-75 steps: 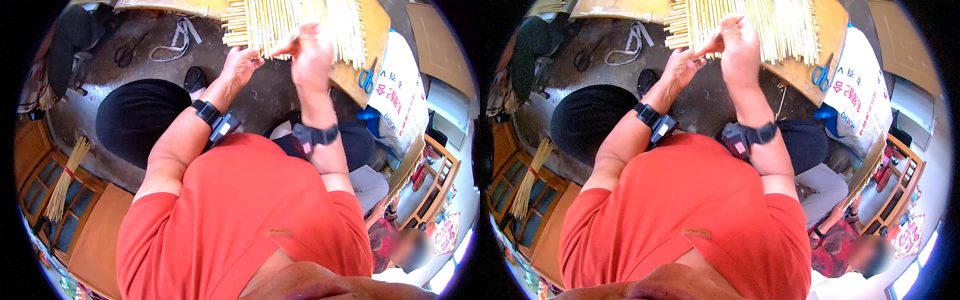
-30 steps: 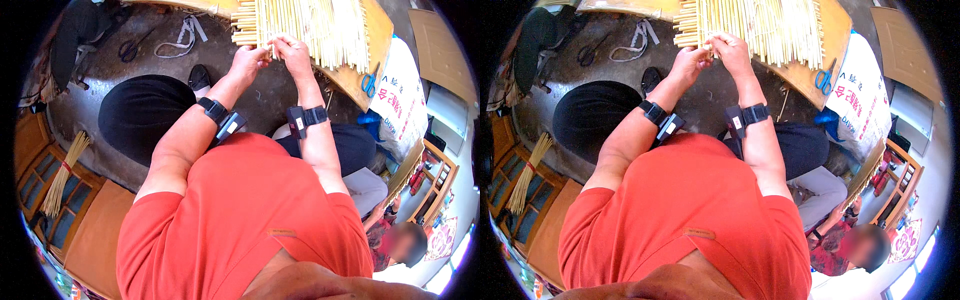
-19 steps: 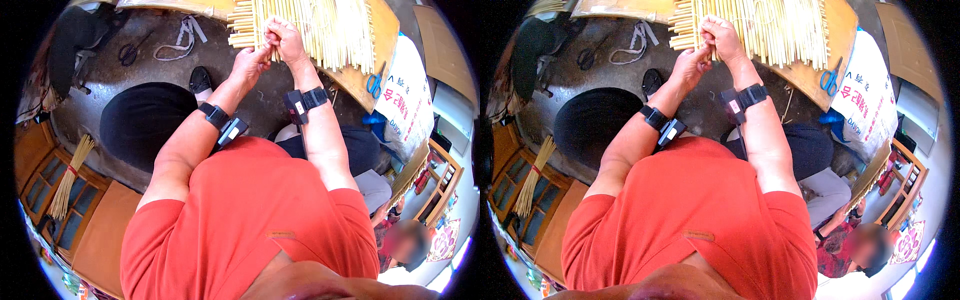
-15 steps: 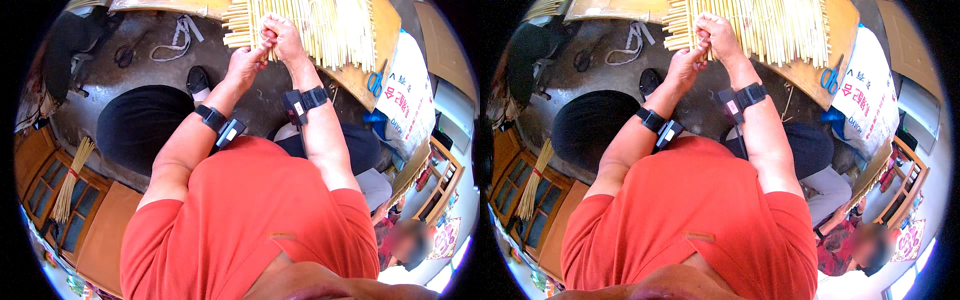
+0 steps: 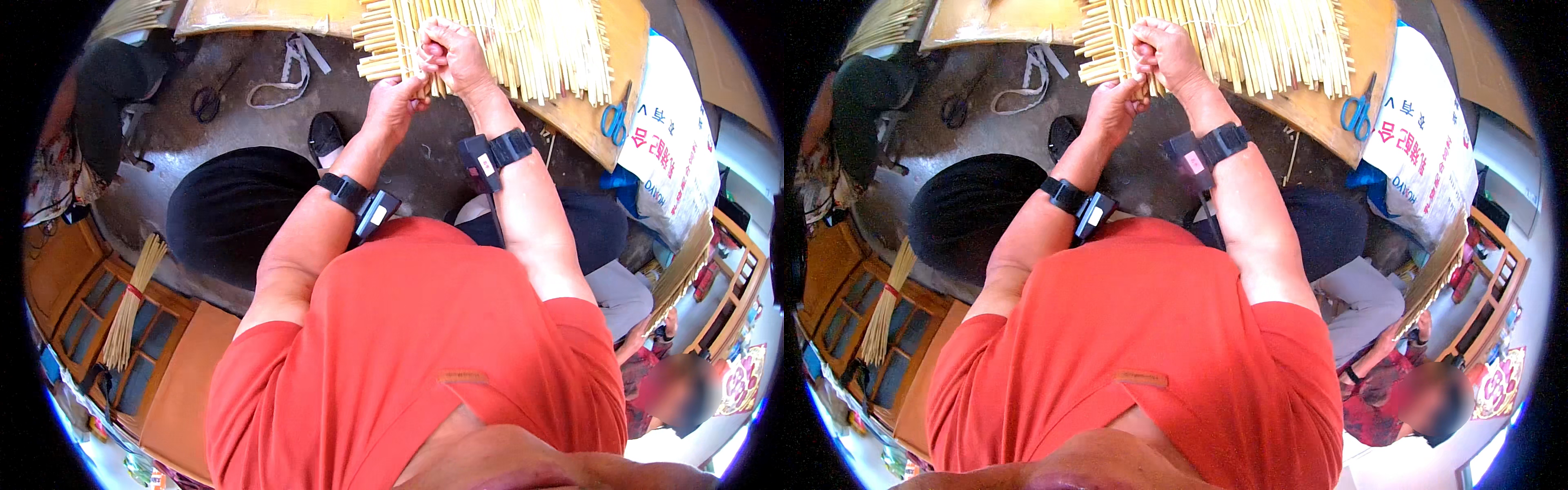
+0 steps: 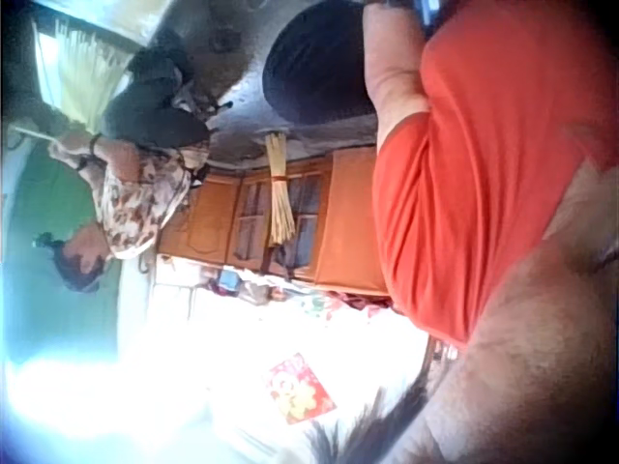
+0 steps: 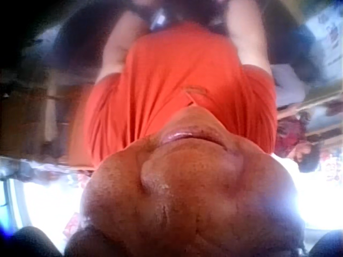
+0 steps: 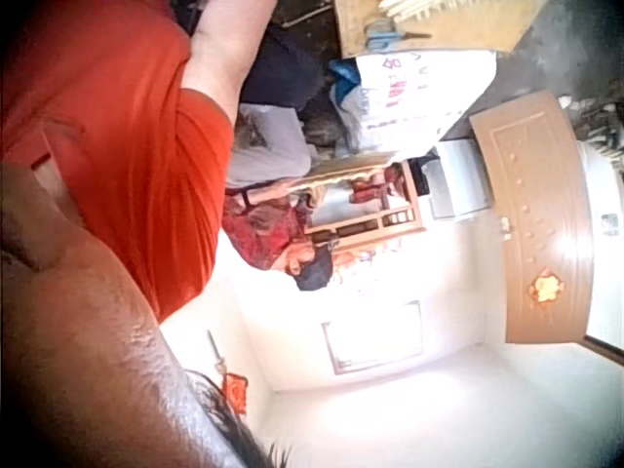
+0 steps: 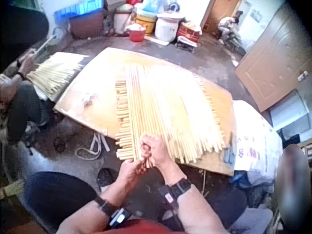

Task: Weaving and securing bamboo sticks together using thread to create a mat.

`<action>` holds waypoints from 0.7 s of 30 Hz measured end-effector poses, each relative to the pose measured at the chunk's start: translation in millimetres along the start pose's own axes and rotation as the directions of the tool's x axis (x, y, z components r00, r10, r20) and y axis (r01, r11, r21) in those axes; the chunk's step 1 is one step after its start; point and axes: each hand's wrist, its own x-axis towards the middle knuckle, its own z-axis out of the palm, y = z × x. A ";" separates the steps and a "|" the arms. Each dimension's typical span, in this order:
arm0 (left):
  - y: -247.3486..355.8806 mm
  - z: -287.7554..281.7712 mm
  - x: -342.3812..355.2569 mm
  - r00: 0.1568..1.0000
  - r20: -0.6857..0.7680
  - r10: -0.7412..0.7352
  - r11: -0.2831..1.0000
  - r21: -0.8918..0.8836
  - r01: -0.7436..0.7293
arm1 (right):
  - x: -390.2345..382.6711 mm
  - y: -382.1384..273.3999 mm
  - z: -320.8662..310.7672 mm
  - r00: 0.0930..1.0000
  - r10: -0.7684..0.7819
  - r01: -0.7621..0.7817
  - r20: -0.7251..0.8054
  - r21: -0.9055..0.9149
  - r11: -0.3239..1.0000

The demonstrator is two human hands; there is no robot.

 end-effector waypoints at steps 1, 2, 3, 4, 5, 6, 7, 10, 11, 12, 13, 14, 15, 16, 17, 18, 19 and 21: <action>2.0 1.0 -1.5 1.000 -0.002 -0.012 0.999 0.031 0.012 | -2.8 -1.7 1.0 0.999 -0.001 -0.001 -0.053 -0.029 1.000; 5.0 2.3 -3.4 1.000 -0.015 -0.021 0.997 0.070 0.022 | -6.7 -3.6 3.2 0.994 -0.017 0.008 -0.110 -0.077 0.997; 9.7 3.1 -6.7 0.992 -0.045 -0.119 0.977 0.170 0.125 | -11.9 -7.2 4.9 0.986 -0.058 0.017 -0.157 -0.253 0.967; 14.4 3.7 -12.6 0.972 -0.098 -0.213 0.935 0.269 0.232 | -20.8 -13.8 4.4 0.972 -0.084 -0.017 -0.217 -0.425 0.905; 19.9 4.5 -19.8 0.941 -0.162 -0.298 0.871 0.357 0.337 | -31.0 -20.8 3.9 0.955 -0.119 -0.063 -0.272 -0.580 0.812; 25.2 8.0 -25.9 0.905 -0.230 -0.358 0.744 0.515 0.425 | -44.7 -33.2 0.2 0.945 -0.113 -0.179 -0.306 -0.776 0.605; 31.3 10.4 -34.0 0.937 -0.186 -0.296 0.521 0.791 0.322 | -58.2 -42.5 -1.5 0.952 -0.093 -0.193 -0.292 -0.807 0.558; 50.0 20.7 -60.7 0.982 0.073 -0.172 -0.149 0.984 -0.099 | -96.8 -60.9 1.0 0.941 -0.022 -0.288 -0.338 -0.832 0.474; 49.3 28.9 -69.2 0.973 0.226 -0.048 0.002 0.974 -0.226 | -109.2 -62.1 4.7 0.940 0.004 -0.299 -0.340 -0.821 0.486; 47.3 37.7 -76.9 0.930 0.352 0.106 0.113 0.925 -0.363 | -120.2 -62.5 9.1 0.953 0.019 -0.271 -0.303 -0.819 0.506; 43.1 46.6 -84.9 0.870 0.426 0.249 0.203 0.855 -0.477 | -130.2 -61.2 14.5 0.956 0.001 -0.251 -0.293 -0.815 0.522; 37.7 56.5 -91.2 0.801 0.491 0.341 0.261 0.770 -0.583 | -139.0 -59.0 20.6 0.969 -0.032 -0.189 -0.245 -0.816 0.546; 34.4 65.2 -94.4 0.654 0.637 0.408 0.128 0.669 -0.732 | -147.1 -58.1 25.9 0.974 -0.052 -0.153 -0.221 -0.810 0.566; 31.6 71.2 -100.2 0.659 0.644 0.388 0.162 0.656 -0.737 | -155.6 -58.3 30.9 0.968 -0.087 -0.150 -0.236 -0.819 0.554; 30.5 75.7 -104.2 0.680 0.652 0.336 0.175 0.666 -0.725 | -164.5 -60.6 34.0 0.974 -0.107 -0.113 -0.201 -0.835 0.538; 32.2 78.5 -106.8 0.648 0.682 0.337 0.102 0.658 -0.746 | -174.3 -65.1 35.9 0.975 -0.108 -0.112 -0.196 -0.846 0.522; 35.4 79.9 -108.4 0.634 0.709 0.309 0.018 0.662 -0.750 | -183.0 -69.9 36.6 0.975 -0.108 -0.112 -0.192 -0.855 0.506; 45.5 79.5 -110.3 0.633 0.740 0.226 -0.069 0.661 -0.748 | -199.3 -77.2 36.0 0.972 -0.093 -0.150 -0.218 -0.870 0.470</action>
